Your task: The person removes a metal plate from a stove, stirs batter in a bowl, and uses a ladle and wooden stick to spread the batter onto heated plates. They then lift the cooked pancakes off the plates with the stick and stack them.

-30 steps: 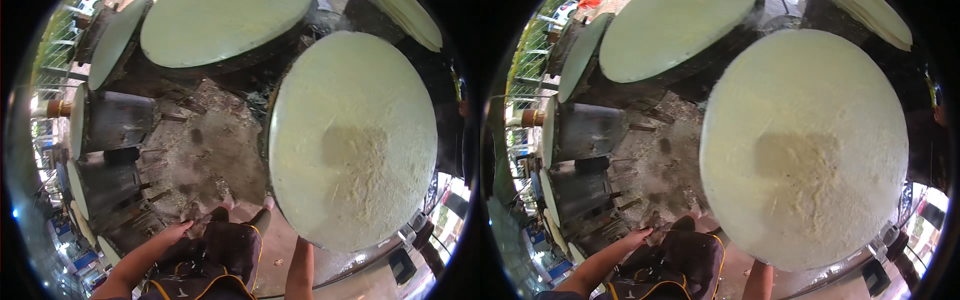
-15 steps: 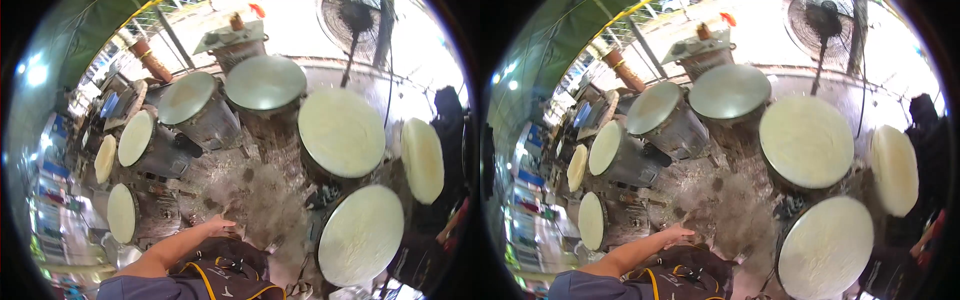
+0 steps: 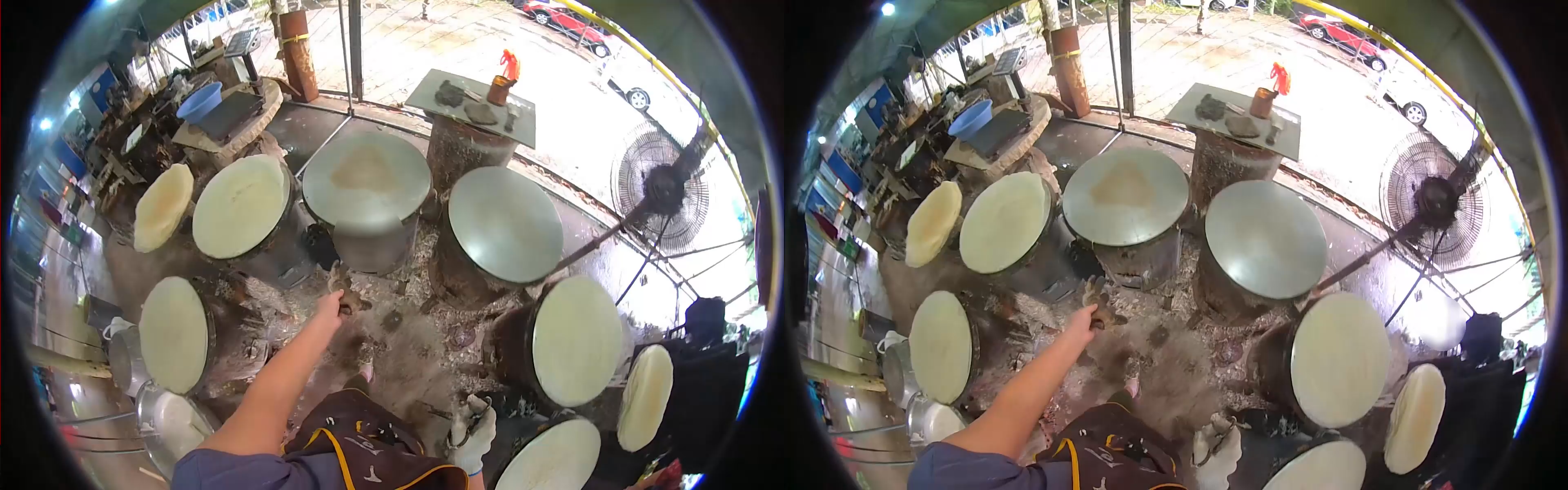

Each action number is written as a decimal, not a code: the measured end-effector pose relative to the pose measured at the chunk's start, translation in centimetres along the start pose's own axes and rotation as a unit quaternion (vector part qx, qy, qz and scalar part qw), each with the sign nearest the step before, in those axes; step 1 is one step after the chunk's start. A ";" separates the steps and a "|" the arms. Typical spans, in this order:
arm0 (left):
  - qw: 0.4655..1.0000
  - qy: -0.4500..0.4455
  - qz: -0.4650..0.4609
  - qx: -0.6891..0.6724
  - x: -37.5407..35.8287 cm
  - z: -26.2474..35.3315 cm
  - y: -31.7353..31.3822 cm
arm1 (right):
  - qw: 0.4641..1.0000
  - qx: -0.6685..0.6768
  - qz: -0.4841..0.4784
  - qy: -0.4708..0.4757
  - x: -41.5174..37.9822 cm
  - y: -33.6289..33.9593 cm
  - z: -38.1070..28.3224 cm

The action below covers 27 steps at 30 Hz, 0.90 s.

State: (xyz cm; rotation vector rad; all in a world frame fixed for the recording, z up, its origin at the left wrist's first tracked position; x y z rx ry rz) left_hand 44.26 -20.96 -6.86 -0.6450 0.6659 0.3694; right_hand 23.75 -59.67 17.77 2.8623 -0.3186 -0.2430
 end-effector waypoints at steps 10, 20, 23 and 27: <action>0.935 0.122 -0.149 -0.298 10.5 6.9 -11.7 | 1.000 0.003 -0.006 -0.001 14.3 -10.8 -6.7; 0.892 0.055 -0.393 -0.218 9.5 7.5 -11.6 | 0.998 -0.022 -0.049 -0.034 19.5 -14.4 -7.9; 0.939 0.052 -0.310 -0.138 12.6 4.3 -9.6 | 0.997 -0.019 -0.062 -0.041 20.7 -15.2 -8.2; 0.970 0.038 -0.201 -0.130 16.0 1.0 -8.0 | 0.994 -0.008 -0.090 -0.055 23.1 -14.9 -8.1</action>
Point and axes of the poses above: each hand's wrist, its own x-axis towards the middle knuckle, its own y-axis out of the back of the hand, z = x × y, the point moved 7 cm from there along x, towards the middle knuckle, and after that the axes turned 12 degrees about -z, right-handed, at the moved point
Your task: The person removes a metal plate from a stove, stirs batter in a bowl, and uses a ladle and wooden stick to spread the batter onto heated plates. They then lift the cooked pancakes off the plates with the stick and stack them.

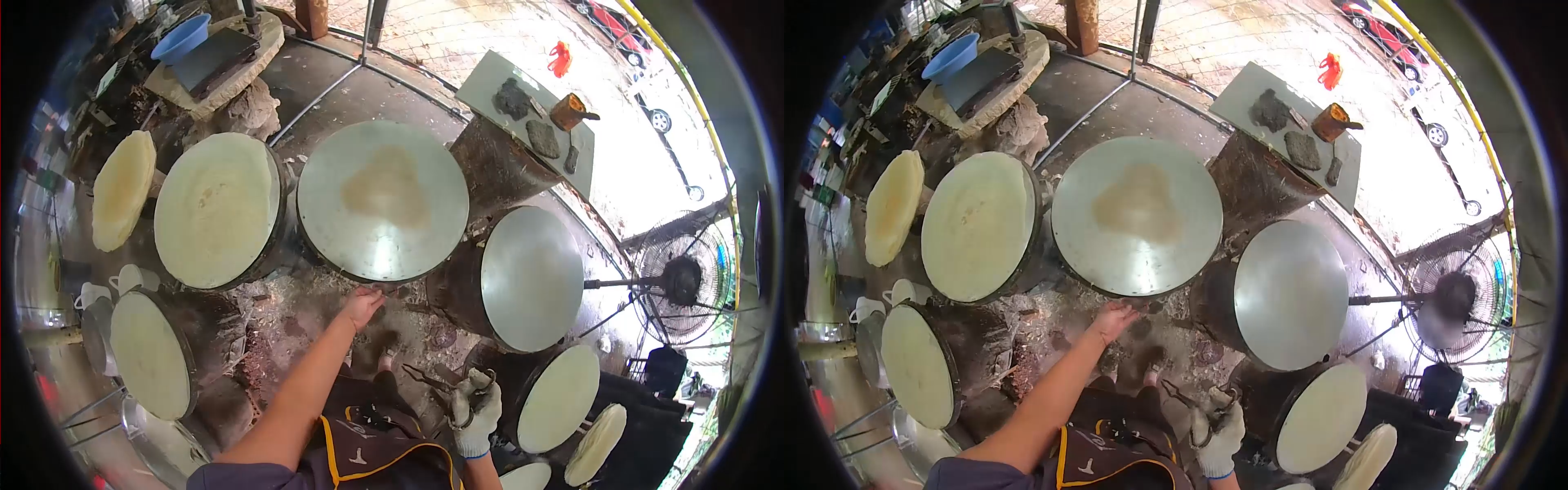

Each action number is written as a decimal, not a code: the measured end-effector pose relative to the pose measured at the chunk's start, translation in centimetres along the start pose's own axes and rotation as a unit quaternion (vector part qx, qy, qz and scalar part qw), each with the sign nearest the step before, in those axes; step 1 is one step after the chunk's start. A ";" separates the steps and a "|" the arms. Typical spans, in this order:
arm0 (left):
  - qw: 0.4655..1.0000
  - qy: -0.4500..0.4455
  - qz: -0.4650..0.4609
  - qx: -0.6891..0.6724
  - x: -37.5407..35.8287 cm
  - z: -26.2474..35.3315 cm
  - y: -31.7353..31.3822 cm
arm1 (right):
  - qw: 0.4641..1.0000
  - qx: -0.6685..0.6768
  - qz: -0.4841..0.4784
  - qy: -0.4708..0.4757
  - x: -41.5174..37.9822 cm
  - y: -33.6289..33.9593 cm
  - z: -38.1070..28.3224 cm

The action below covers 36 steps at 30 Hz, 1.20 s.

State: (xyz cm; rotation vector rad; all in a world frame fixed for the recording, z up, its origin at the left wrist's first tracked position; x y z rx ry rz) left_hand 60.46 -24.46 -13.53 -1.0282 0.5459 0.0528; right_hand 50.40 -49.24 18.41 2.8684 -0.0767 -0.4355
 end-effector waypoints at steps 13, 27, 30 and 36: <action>0.979 -0.136 0.031 0.151 -7.9 13.3 -23.8 | 0.965 0.178 -0.153 0.116 5.5 7.7 -11.6; 0.979 -0.139 0.020 0.144 -0.8 35.7 -35.8 | 0.911 0.038 0.143 0.386 7.6 14.1 -25.0; 0.986 -0.112 -0.003 0.126 -0.3 37.5 -35.3 | 0.914 0.035 0.167 0.367 9.0 10.7 -26.3; 0.990 -0.084 -0.031 0.104 -0.5 38.5 -35.0 | 0.884 0.235 -0.060 0.400 11.4 6.4 -25.7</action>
Point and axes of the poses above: each hand's wrist, its own x-axis towards the middle knuckle, its own y-axis out of the back of the hand, z = x × y, the point moved 7 cm from there along x, towards the middle knuckle, and after that the axes turned 12 degrees about -z, right-handed, at the moved point
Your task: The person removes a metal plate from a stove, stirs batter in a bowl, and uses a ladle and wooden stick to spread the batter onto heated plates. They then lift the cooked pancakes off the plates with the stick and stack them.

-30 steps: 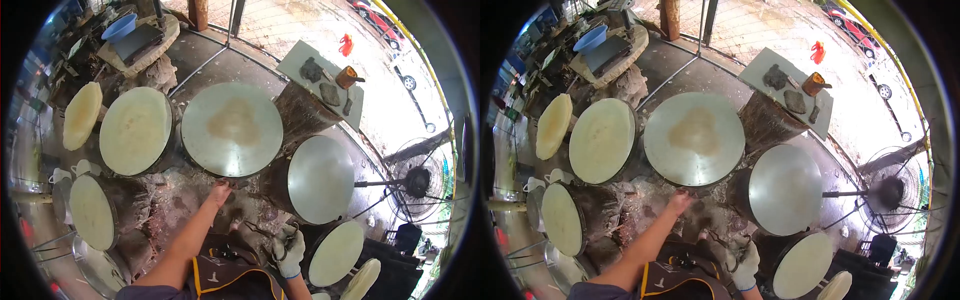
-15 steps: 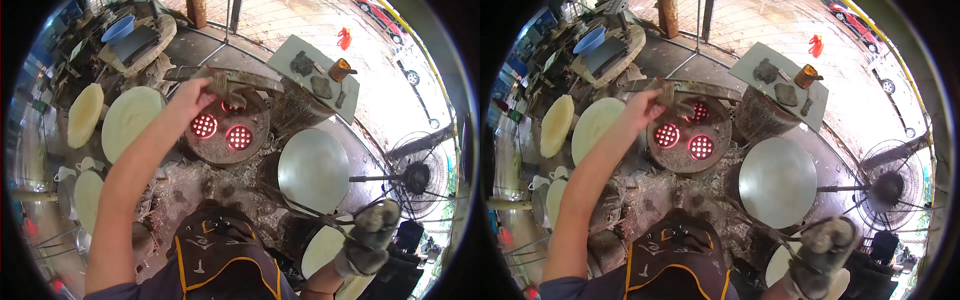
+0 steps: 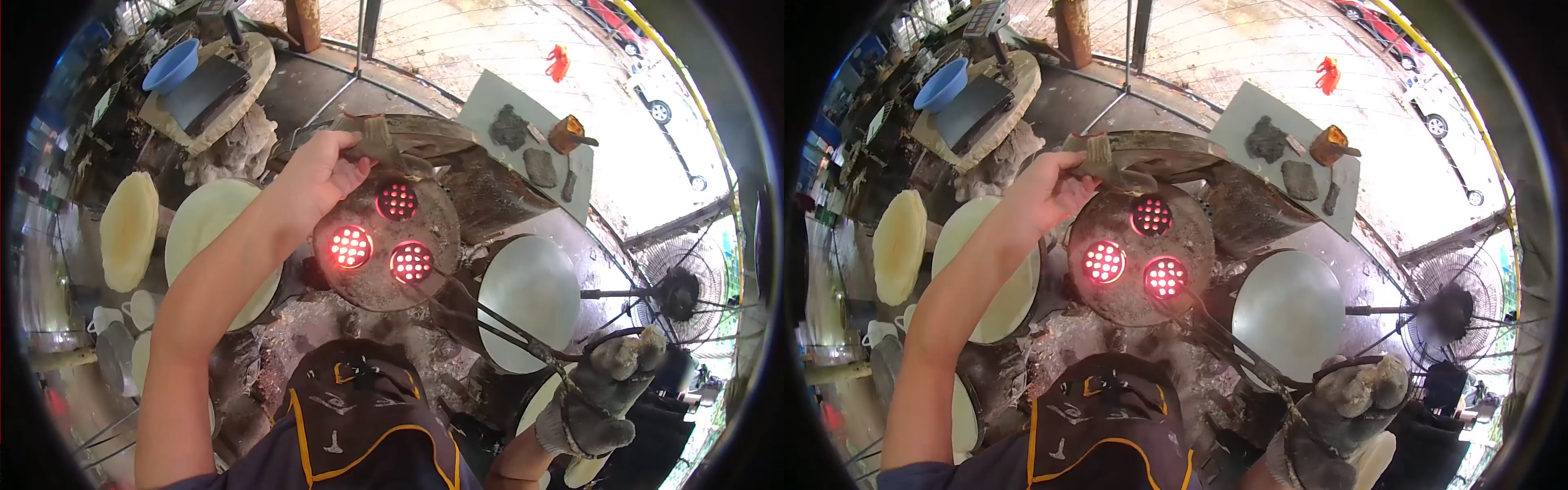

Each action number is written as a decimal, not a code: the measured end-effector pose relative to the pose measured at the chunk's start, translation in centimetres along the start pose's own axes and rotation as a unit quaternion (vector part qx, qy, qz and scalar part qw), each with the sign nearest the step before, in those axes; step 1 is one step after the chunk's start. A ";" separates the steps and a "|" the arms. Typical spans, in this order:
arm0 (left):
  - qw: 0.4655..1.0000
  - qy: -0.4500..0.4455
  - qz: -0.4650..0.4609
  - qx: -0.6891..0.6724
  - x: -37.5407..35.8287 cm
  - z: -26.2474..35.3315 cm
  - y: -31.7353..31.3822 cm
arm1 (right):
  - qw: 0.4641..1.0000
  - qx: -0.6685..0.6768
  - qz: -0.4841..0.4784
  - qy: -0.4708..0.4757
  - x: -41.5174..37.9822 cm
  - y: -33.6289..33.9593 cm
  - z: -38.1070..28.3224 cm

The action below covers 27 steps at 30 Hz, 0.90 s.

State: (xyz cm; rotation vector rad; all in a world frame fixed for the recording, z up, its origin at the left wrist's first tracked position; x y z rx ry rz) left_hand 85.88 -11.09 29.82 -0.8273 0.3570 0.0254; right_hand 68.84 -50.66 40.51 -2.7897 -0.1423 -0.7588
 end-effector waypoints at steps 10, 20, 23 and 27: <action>0.997 0.032 0.063 -0.013 -0.4 0.5 0.8 | 0.988 0.072 0.119 -0.061 6.7 -8.1 8.1; 0.996 0.020 0.088 -0.005 -0.2 0.8 0.6 | 0.994 0.047 0.023 -0.096 8.7 -11.3 11.7; 0.994 0.028 0.101 -0.007 0.2 0.6 1.2 | 0.989 0.038 -0.070 -0.121 8.9 -13.6 11.6; 0.992 0.036 0.118 -0.012 0.5 0.7 1.5 | 0.960 -0.174 -0.175 -0.134 9.0 -18.0 12.2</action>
Point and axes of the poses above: each hand's wrist, its own x-axis towards the middle knuckle, its own y-axis out of the back of the hand, z = x × y, the point moved 7 cm from there along x, towards the middle knuckle, and after that the axes turned 12 degrees about -z, right-handed, at the moved point
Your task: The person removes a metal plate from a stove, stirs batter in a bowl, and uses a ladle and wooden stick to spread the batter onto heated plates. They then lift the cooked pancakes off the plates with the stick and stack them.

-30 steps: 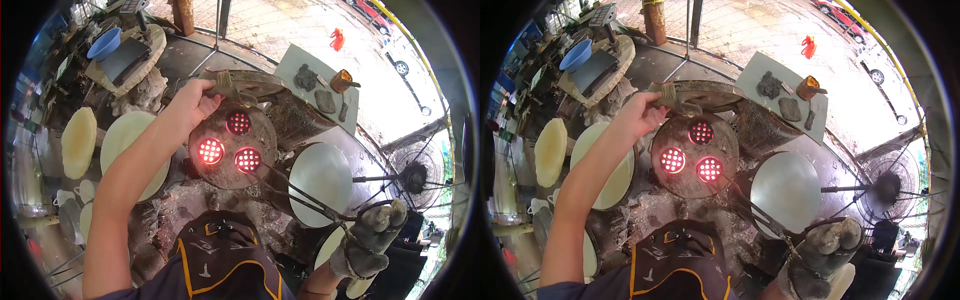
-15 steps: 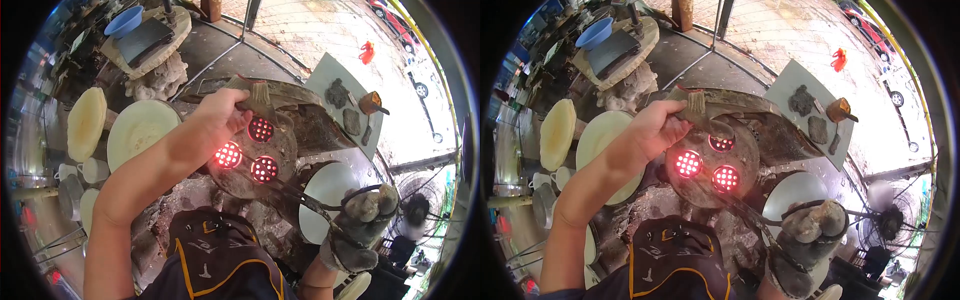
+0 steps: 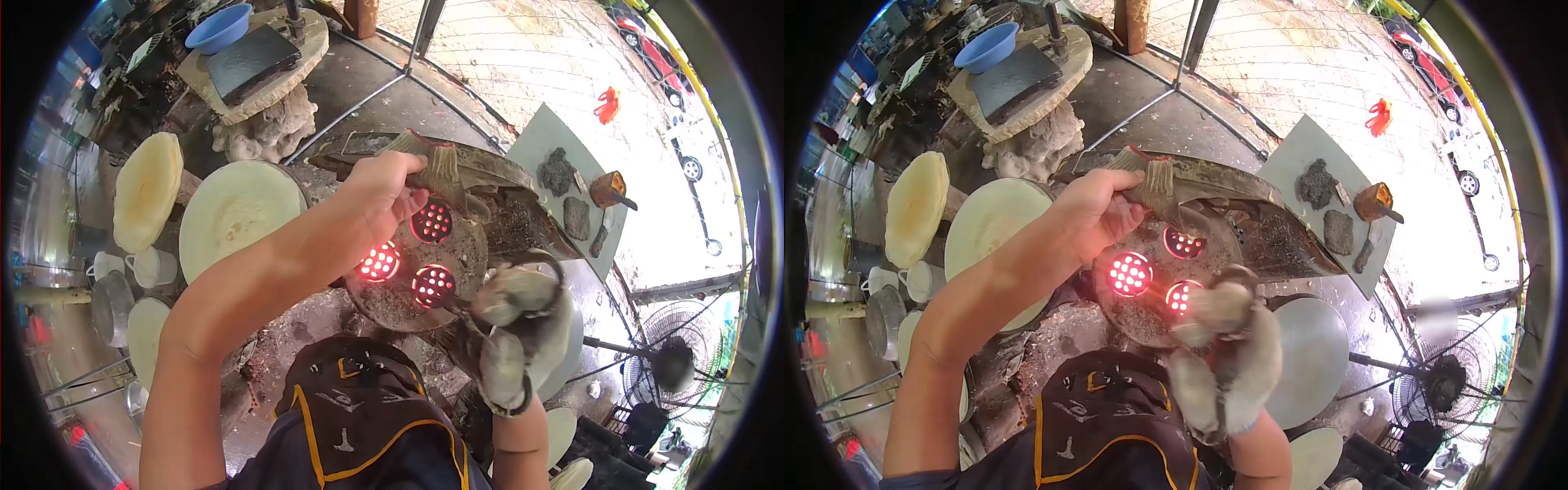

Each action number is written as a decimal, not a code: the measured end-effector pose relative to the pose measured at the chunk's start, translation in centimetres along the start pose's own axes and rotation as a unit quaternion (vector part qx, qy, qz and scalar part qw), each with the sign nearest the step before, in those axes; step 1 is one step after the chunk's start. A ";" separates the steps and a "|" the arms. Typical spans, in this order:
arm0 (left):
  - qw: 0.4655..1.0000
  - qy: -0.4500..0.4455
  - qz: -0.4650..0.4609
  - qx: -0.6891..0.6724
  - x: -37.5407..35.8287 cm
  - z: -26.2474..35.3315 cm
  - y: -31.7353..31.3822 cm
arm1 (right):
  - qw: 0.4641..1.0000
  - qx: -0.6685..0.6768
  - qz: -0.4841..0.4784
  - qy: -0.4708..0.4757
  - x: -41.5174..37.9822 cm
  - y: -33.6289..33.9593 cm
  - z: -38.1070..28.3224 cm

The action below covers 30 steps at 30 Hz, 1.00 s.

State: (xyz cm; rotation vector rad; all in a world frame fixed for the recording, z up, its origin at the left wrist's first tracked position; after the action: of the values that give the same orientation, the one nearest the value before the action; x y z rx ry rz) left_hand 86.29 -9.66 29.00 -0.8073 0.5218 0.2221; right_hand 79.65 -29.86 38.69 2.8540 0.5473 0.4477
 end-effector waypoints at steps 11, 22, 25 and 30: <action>1.000 0.001 0.015 0.005 -0.9 0.5 -0.6 | 0.981 0.166 0.105 0.010 3.3 3.1 2.0; 1.000 0.009 0.021 0.022 -0.5 0.5 -0.7 | 0.999 0.028 0.012 -0.028 3.9 -3.2 -1.4; 0.999 0.004 0.017 0.027 -1.0 0.7 -1.2 | 0.994 0.094 0.014 0.062 3.3 -1.6 -2.1; 0.999 0.025 0.001 0.021 0.2 0.0 -0.2 | 0.978 0.171 0.100 0.062 -0.8 7.5 -4.5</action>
State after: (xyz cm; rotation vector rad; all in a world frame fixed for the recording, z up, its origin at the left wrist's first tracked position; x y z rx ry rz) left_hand 86.51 -9.75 29.02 -0.7724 0.5714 0.1919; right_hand 79.85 -36.37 44.54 3.2457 0.3911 0.6241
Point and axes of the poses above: each hand's wrist, its own x-axis towards the middle knuckle, its own y-axis out of the back of the hand, z = x × y, the point moved 7 cm from there along x, towards the middle knuckle, and after that the axes turned 12 degrees about -z, right-handed, at the moved point
